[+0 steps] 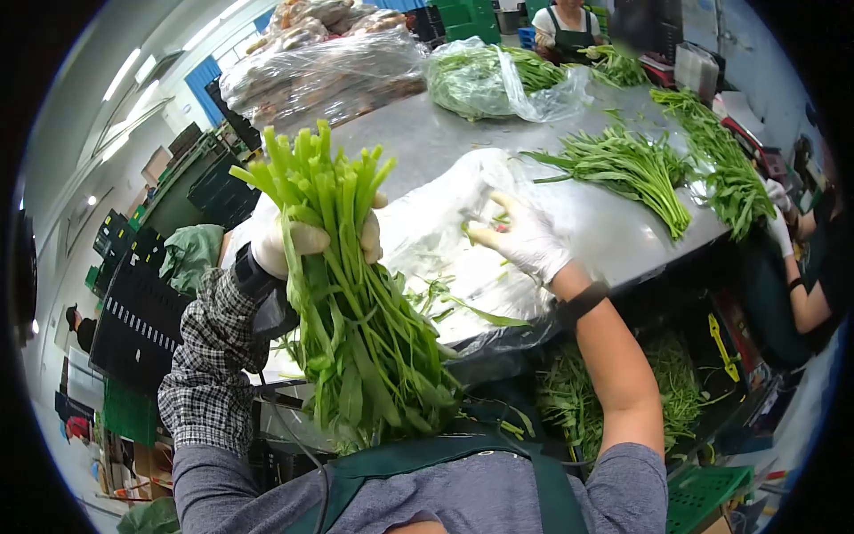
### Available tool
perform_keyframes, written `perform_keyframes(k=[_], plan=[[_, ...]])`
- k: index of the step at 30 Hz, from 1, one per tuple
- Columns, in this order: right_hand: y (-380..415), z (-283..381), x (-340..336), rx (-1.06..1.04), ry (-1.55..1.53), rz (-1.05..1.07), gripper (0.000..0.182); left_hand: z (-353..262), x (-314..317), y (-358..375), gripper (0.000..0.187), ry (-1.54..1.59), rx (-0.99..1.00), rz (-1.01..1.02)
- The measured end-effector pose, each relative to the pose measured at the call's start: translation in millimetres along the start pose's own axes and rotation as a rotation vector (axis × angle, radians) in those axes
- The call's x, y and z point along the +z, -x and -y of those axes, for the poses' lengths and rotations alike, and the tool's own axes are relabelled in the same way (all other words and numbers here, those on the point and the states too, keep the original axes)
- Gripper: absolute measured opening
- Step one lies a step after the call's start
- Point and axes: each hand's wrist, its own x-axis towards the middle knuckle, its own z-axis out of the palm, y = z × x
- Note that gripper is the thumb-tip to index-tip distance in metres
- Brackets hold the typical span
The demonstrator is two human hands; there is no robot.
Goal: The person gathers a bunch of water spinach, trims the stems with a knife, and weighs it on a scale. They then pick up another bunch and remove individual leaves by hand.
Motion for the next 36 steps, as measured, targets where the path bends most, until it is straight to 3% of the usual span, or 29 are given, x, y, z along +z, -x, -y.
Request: perform_keyframes(k=[2, 4, 8, 12, 14, 15, 18, 19, 20, 23, 27, 28, 30, 33, 36], plan=[[5.9, 57.3, -8.1, -0.226, -0.275, 0.141, 0.088, 18.3, -3.4, -1.1, 0.048, 0.035, -0.02, 0.033], [15.2, 94.6, -4.6, -0.404, -0.563, 0.225, 0.099, 38.1, 4.5, -0.5, 0.05, 0.194, -0.099, -0.039], [25.2, 114.9, 8.2, -0.43, -0.52, 0.172, 0.102, 82.9, 11.5, -13.0, 0.067, 0.294, -0.084, 0.027], [23.8, 108.4, 11.7, -0.322, -0.249, 0.103, 0.1, 98.1, 11.4, -13.2, 0.058, 0.358, -0.179, 0.117], [27.6, 104.6, 14.6, -0.212, -0.657, 0.195, 0.092, 103.8, 10.6, -13.3, 0.054, 0.437, -0.223, 0.164], [29.4, 105.4, 13.3, -0.189, -0.706, 0.225, 0.079, 99.4, 17.8, -13.2, 0.05, 0.483, -0.269, 0.141], [28.9, 106.8, 15.0, -0.104, -0.802, 0.329, 0.068, 88.2, 32.6, -12.6, 0.047, 0.479, -0.271, 0.126], [30.8, 110.5, 16.2, -0.09, -0.776, 0.277, 0.051, 89.5, 33.1, -12.6, 0.048, 0.498, -0.274, 0.143], [32.2, 110.3, 19.7, -0.086, -0.777, 0.281, 0.051, 90.1, 33.8, -12.3, 0.048, 0.518, -0.278, 0.164], [34.9, 105.4, 28.2, -0.044, -0.883, 0.107, 0.025, 93.9, 37.0, -10.0, 0.05, 0.574, -0.303, 0.125], [35.2, 97.3, 31.2, -0.008, -0.893, 0.065, 0.022, 120.2, 29.4, -0.1, 0.056, 0.644, -0.271, -0.056], [35.3, 97.3, 32.1, -0.016, -0.895, 0.057, 0.021, 119.4, 27.7, 2.2, 0.064, 0.615, -0.22, -0.028], [36.9, 97.7, 33.1, -0.018, -0.901, 0.045, 0.019, 124.3, 22.8, 5.8, 0.08, 0.547, -0.319, -0.027], [38.4, 101.6, 32.9, -0.04, -0.811, 0.046, 0.014, 121.2, 30.3, 8.7, 0.082, 0.526, -0.226, -0.039], [39.2, 102.2, 35.4, -0.086, -0.803, 0.009, 0.015, 114.0, 35.1, 11.2, 0.084, 0.541, -0.268, -0.017]])
